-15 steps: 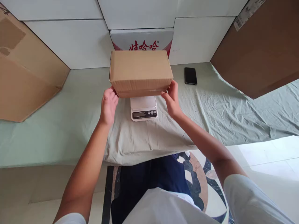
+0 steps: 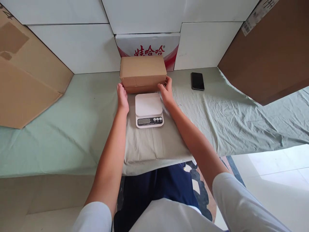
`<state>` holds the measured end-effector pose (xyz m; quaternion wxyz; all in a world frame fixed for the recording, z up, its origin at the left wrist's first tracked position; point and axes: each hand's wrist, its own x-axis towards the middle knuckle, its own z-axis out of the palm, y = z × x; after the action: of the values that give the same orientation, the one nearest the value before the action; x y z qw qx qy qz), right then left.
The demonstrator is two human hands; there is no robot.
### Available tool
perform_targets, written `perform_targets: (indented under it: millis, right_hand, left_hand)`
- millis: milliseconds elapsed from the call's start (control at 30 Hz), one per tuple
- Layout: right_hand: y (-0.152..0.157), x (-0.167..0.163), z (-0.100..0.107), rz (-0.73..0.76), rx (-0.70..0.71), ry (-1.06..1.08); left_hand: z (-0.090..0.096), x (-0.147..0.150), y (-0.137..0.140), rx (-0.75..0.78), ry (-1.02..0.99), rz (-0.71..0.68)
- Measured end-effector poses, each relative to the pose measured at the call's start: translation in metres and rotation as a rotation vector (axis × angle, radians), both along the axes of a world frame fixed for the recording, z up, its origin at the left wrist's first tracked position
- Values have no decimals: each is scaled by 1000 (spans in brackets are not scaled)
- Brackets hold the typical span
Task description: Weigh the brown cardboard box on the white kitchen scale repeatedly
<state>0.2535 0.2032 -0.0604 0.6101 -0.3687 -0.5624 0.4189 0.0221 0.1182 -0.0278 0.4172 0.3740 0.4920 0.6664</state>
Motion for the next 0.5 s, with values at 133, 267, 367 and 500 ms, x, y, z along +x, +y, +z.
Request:
perform_targets:
  millis: [133, 267, 367, 500]
  right_hand:
    - [-9, 4, -3, -15, -96, -29]
    - [-9, 5, 1, -38, -142, -20]
    - [-6, 7, -2, -27, -127, -46]
    - [-3, 15, -9, -51, -106, -44]
  left_hand:
    - [-16, -1, 4, -3, 15, -4]
    - [-20, -2, 11, 0, 25, -42]
    - [-19, -2, 11, -8, 33, -54]
    - [-10, -6, 4, -47, 28, -18]
